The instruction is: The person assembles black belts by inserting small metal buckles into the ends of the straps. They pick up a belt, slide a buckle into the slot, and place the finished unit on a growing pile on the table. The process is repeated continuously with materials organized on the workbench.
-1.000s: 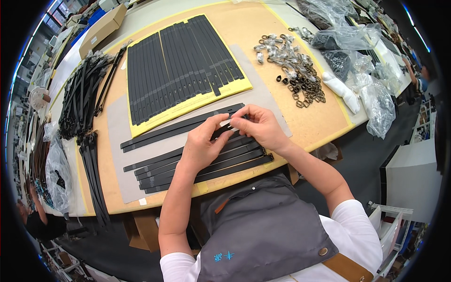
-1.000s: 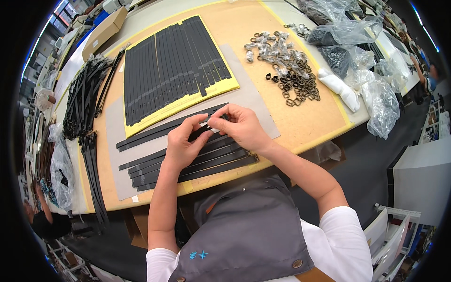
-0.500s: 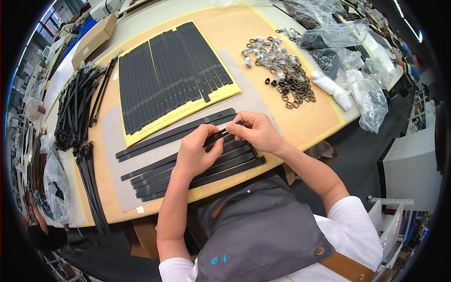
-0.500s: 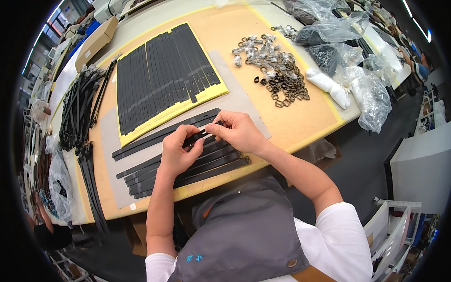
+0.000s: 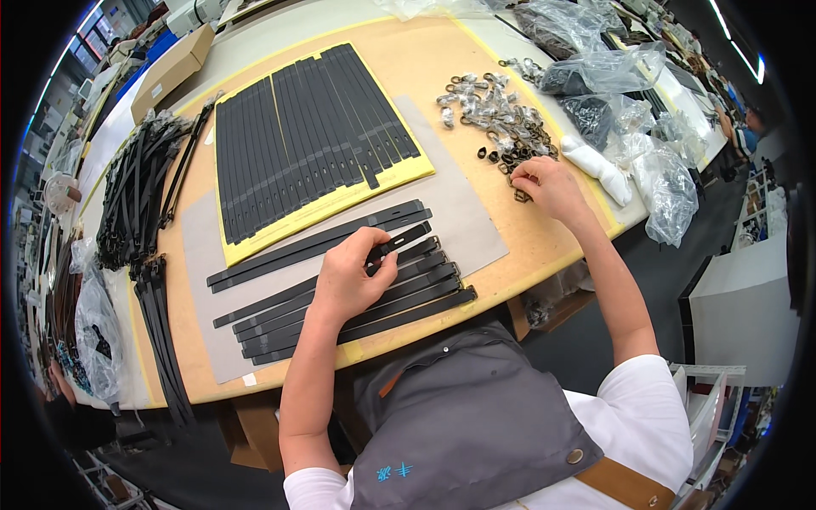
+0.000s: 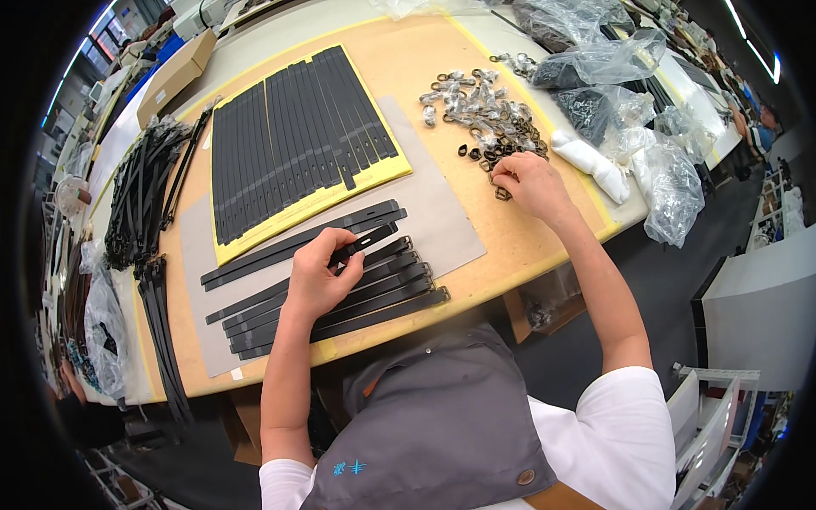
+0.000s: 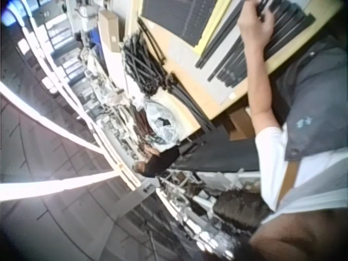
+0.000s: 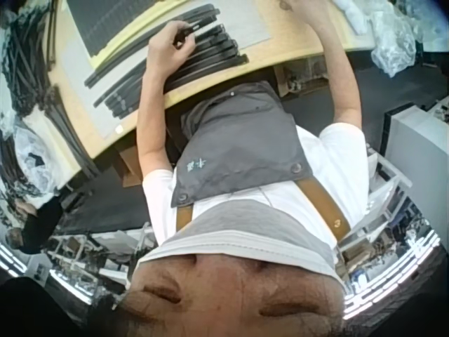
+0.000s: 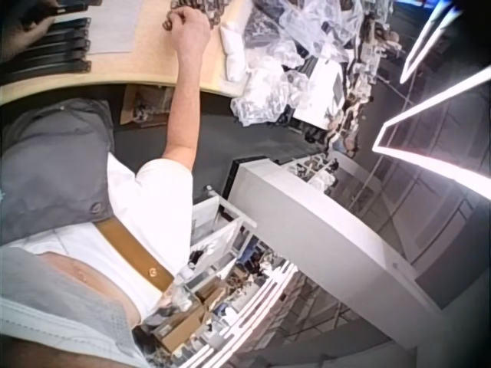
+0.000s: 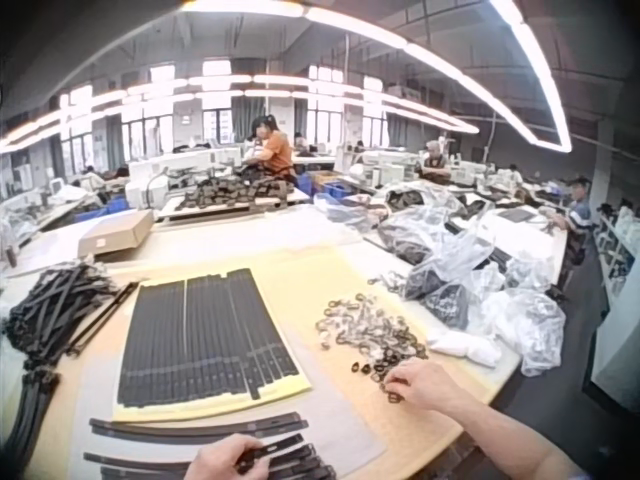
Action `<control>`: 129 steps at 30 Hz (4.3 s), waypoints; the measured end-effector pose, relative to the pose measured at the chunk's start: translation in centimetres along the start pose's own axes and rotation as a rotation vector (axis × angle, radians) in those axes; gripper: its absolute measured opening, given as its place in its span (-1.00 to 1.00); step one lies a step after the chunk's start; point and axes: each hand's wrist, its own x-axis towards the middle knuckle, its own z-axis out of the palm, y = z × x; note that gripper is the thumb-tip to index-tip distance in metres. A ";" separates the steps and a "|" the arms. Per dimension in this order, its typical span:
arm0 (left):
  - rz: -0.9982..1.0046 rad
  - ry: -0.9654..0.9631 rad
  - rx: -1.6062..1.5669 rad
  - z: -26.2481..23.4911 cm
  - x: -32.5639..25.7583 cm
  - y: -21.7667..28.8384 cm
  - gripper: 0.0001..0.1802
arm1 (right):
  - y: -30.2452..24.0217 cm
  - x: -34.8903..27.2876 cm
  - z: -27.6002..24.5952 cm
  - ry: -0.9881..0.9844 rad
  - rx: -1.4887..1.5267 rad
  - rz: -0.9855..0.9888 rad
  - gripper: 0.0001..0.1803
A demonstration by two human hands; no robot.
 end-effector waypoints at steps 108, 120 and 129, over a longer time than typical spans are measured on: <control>-0.005 -0.136 -0.145 -0.2 -0.6 0.1 -0.73 | -14.6 -0.7 5.3 -0.836 0.983 0.162 -0.69; -0.021 -0.142 -0.171 -0.6 -0.5 0.1 -0.74 | -14.6 -0.7 5.1 -0.827 0.974 0.145 -0.71; -0.064 -0.164 -0.186 -0.7 -0.5 0.2 -0.75 | -14.8 -0.6 5.2 -0.815 0.967 0.150 -0.70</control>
